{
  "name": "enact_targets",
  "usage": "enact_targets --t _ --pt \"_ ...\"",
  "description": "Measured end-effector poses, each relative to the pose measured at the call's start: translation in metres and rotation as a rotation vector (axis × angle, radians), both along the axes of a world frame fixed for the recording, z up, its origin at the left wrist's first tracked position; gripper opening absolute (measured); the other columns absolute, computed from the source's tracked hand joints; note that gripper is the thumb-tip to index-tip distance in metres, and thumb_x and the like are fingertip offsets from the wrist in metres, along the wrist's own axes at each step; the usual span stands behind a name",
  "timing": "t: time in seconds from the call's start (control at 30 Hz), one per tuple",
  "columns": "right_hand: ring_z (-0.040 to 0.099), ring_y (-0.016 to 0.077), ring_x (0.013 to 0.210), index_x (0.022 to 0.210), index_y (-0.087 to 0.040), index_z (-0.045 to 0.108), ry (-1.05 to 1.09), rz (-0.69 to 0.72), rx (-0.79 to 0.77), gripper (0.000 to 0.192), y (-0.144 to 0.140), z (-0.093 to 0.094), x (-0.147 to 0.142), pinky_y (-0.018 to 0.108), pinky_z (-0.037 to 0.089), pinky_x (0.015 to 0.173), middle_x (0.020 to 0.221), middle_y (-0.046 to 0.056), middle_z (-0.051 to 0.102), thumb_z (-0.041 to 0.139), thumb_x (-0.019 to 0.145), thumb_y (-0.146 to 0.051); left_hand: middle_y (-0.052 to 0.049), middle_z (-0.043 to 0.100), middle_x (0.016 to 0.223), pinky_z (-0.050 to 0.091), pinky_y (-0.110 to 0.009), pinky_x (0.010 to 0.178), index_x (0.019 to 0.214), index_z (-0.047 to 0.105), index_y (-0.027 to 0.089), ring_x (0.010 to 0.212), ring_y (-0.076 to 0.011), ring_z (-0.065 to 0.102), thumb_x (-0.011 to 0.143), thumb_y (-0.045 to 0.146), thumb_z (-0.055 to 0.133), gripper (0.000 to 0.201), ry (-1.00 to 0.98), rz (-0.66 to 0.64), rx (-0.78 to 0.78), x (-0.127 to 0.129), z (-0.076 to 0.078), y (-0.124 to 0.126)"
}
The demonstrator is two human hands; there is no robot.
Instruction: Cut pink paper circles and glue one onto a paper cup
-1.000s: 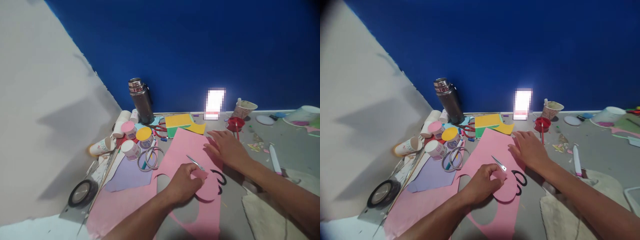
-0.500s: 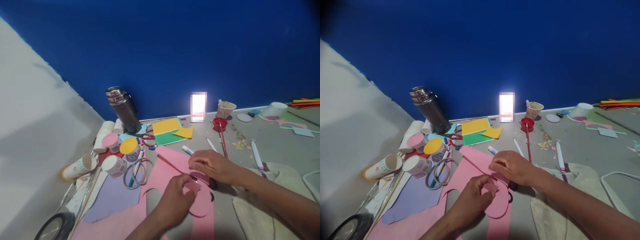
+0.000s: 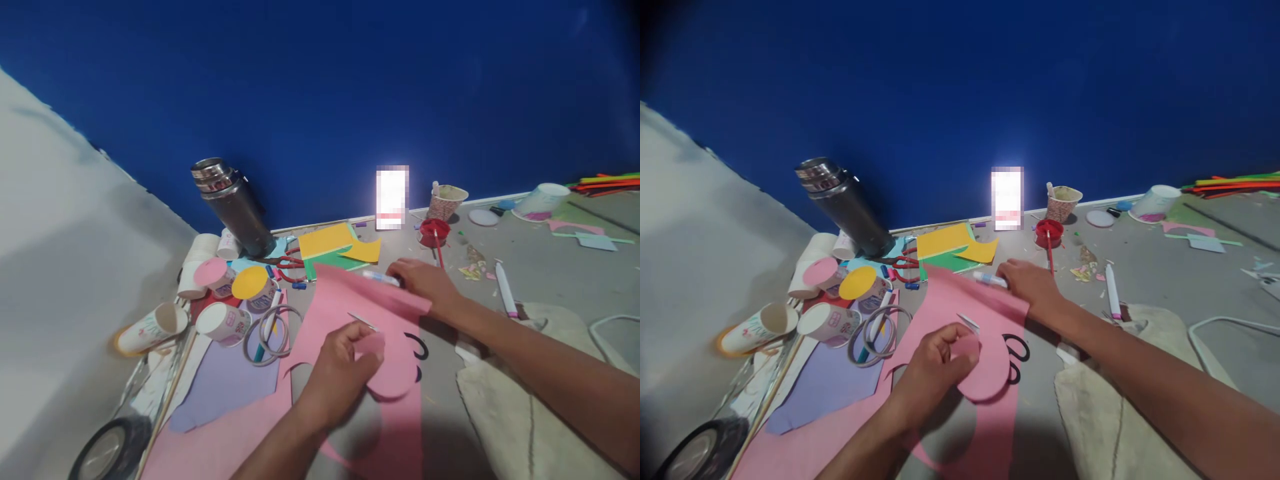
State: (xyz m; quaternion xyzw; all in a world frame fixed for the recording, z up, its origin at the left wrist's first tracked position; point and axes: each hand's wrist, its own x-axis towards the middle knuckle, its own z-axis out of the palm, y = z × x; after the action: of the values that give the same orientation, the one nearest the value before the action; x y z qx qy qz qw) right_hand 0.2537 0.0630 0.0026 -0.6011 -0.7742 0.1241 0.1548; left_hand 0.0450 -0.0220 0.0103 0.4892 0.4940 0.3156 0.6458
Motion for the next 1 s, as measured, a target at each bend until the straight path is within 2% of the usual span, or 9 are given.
enact_targets --t 0.07,0.1,0.17,0.23,0.3,0.43,0.57,0.63,1.0 --pt "0.065 0.0212 0.077 0.095 -0.021 0.069 0.058 -0.019 0.052 0.019 -0.004 0.012 0.004 0.029 0.042 0.064 0.090 0.007 0.073 0.057 0.094 -0.036 0.003 0.059 0.071 0.034 -0.022 0.058 0.088 0.064 0.016 0.060 -0.0099 0.046 0.069 0.026 0.074 0.023 -0.110 0.141 -0.051 -0.002 0.000 0.003" --pt "0.063 0.0187 0.068 0.103 -0.021 0.068 0.117 -0.049 0.095 0.024 -0.007 0.018 0.005 0.029 0.043 0.062 0.086 0.005 0.072 0.053 0.095 -0.038 0.003 0.060 0.071 0.035 -0.022 0.057 0.091 0.064 0.016 0.059 -0.0096 0.047 0.069 0.028 0.076 0.028 -0.148 0.209 -0.069 -0.003 0.001 0.004" --pt "0.059 0.0173 0.057 0.111 -0.021 0.068 0.454 -0.160 0.217 0.030 -0.015 0.032 0.009 0.029 0.044 0.054 0.078 0.002 0.070 0.059 0.091 -0.041 0.002 0.062 0.070 0.038 -0.022 0.057 0.094 0.061 0.017 0.057 -0.0095 0.049 0.070 0.030 0.077 0.032 -0.208 0.304 -0.090 -0.004 0.002 0.007" --pt "0.062 0.0190 0.060 0.106 -0.023 0.070 0.661 -0.122 0.237 0.026 -0.026 0.042 0.011 0.030 0.048 0.054 0.070 0.001 0.068 0.061 0.090 -0.041 0.003 0.061 0.068 0.038 -0.021 0.056 0.091 0.057 0.018 0.055 -0.0089 0.049 0.072 0.029 0.077 0.029 -0.248 0.362 -0.080 -0.006 0.005 0.008" --pt "0.062 0.0192 0.057 0.101 -0.026 0.072 0.725 -0.105 0.242 0.021 -0.035 0.047 0.012 0.031 0.049 0.052 0.066 0.000 0.067 0.066 0.088 -0.042 0.006 0.055 0.063 0.034 -0.019 0.053 0.084 0.055 0.018 0.052 -0.0066 0.043 0.072 0.026 0.076 0.025 -0.227 0.399 -0.042 -0.006 0.007 0.008" --pt "0.059 0.0170 0.049 0.094 -0.031 0.072 0.640 0.018 0.289 0.012 -0.050 0.047 0.003 0.030 0.046 0.043 0.071 0.000 0.072 0.070 0.085 -0.038 0.009 0.044 0.056 0.025 -0.018 0.050 0.075 0.055 0.017 0.050 -0.0048 0.032 0.071 0.024 0.074 0.021 -0.102 0.407 0.028 -0.006 0.009 0.008" --pt "0.068 0.0178 0.060 0.097 -0.028 0.070 0.539 0.241 0.369 0.008 -0.058 0.042 -0.011 0.030 0.052 0.054 0.083 0.002 0.078 0.067 0.090 -0.030 0.008 0.047 0.057 0.025 -0.020 0.050 0.081 0.059 0.018 0.050 -0.0061 0.033 0.071 0.028 0.076 0.023 -0.048 0.392 0.027 -0.006 0.007 0.009" --pt "0.069 0.0179 0.062 0.100 -0.028 0.069 0.523 0.319 0.414 0.008 -0.059 0.040 -0.016 0.030 0.053 0.058 0.081 0.002 0.078 0.066 0.092 -0.028 0.008 0.048 0.059 0.027 -0.020 0.051 0.080 0.058 0.018 0.052 -0.0066 0.035 0.070 0.029 0.078 0.025 -0.062 0.379 0.018 -0.006 0.006 0.010" --pt "0.065 0.0173 0.068 0.112 -0.026 0.064 0.423 0.414 0.409 0.018 -0.059 0.018 -0.017 0.030 0.046 0.063 0.081 0.000 0.073 0.066 0.094 -0.024 0.009 0.041 0.059 0.027 -0.021 0.053 0.077 0.053 0.020 0.054 -0.0075 0.029 0.079 0.029 0.069 0.019 0.085 0.328 0.100 -0.011 0.003 0.008"
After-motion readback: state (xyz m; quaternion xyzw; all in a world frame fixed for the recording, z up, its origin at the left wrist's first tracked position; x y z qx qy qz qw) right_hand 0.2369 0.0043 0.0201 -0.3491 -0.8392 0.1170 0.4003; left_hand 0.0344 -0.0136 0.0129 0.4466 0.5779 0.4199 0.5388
